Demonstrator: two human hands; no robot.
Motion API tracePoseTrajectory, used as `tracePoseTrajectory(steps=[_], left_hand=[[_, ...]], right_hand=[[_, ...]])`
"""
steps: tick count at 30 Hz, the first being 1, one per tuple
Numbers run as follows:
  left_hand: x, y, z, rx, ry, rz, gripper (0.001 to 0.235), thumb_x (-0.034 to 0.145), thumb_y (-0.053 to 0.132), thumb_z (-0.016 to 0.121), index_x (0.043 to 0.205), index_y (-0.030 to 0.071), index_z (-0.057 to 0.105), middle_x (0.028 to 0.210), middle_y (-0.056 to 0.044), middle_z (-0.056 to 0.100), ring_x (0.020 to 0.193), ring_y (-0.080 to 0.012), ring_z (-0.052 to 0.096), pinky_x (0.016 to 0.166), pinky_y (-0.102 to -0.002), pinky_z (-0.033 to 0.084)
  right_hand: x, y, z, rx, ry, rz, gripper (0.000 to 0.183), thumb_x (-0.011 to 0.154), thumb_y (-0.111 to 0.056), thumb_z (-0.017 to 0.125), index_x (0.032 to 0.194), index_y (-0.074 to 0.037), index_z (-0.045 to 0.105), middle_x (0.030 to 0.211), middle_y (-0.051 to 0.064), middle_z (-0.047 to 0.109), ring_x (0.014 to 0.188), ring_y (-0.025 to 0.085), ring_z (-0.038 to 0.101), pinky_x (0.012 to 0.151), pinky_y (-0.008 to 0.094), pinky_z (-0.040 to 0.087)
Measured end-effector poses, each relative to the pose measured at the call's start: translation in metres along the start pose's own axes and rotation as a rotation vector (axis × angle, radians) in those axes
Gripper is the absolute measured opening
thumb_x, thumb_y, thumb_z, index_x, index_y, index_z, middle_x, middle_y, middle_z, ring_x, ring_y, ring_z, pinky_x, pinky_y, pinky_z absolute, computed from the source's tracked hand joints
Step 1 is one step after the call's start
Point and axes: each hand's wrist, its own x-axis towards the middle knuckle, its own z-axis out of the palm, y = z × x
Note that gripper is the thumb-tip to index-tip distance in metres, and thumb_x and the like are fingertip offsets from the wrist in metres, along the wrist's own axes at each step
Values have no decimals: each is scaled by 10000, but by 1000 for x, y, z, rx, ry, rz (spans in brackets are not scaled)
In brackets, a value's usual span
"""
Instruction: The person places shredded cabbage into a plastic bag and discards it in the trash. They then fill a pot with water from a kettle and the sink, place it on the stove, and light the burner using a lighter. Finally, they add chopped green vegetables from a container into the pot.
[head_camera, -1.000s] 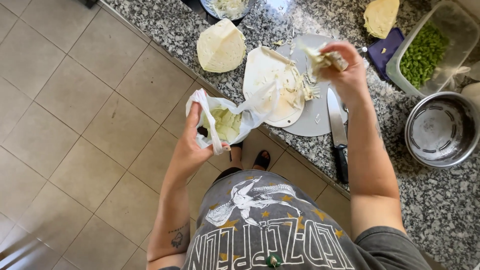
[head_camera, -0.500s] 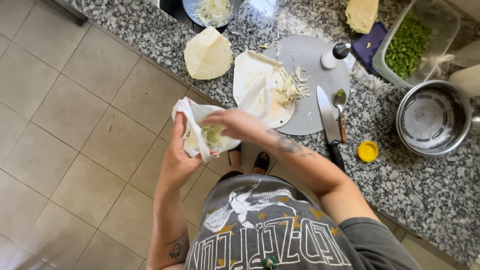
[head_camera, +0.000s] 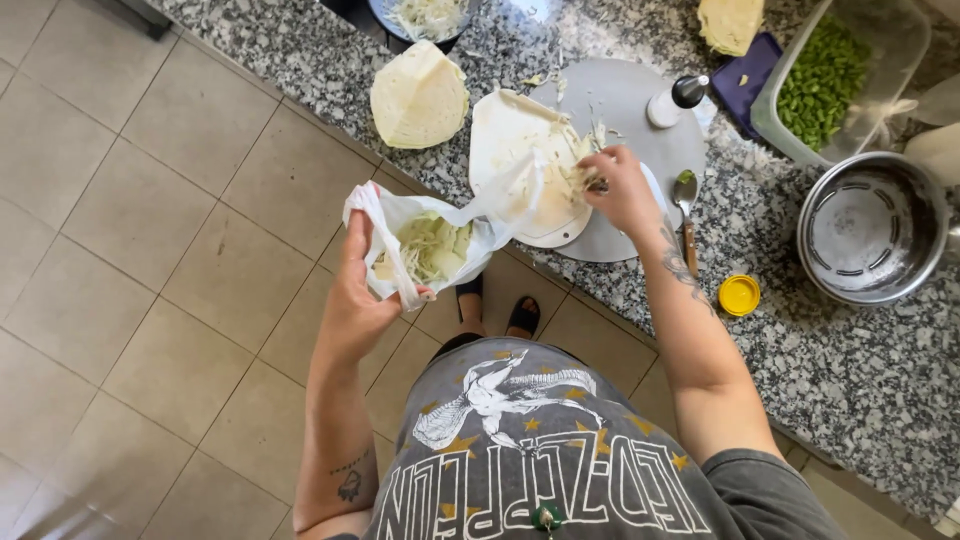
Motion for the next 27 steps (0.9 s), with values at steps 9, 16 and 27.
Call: tracePoseTrajectory(steps=[9, 16, 27], left_hand=[[3, -7, 7, 87, 1, -2, 1106, 607, 125, 834, 1465, 46, 140, 1490, -209, 253, 1392, -339, 168, 1123, -473, 180], [6, 4, 3, 141, 16, -22, 1097, 614, 145, 832, 1474, 96, 152, 1503, -174, 252, 1401, -318, 138, 1118, -479, 163], [1, -14, -20, 67, 62, -133, 1144, 570, 98, 846, 1468, 44, 140, 1499, -205, 229, 1396, -352, 85, 1116, -489, 82]], right_hand=[[-36, -172, -6, 551, -9, -369, 571, 659, 11, 754, 1154, -237, 614, 1183, 104, 462, 925, 282, 616, 880, 412, 500], [2, -187, 10, 481, -226, -507, 538, 745, -120, 755, 1241, -114, 547, 1256, 262, 466, 1051, 480, 546, 887, 538, 462], [181, 28, 91, -443, 51, -46, 231, 806, -377, 692, 817, -163, 607, 766, 21, 553, 761, 275, 619, 625, 442, 533]])
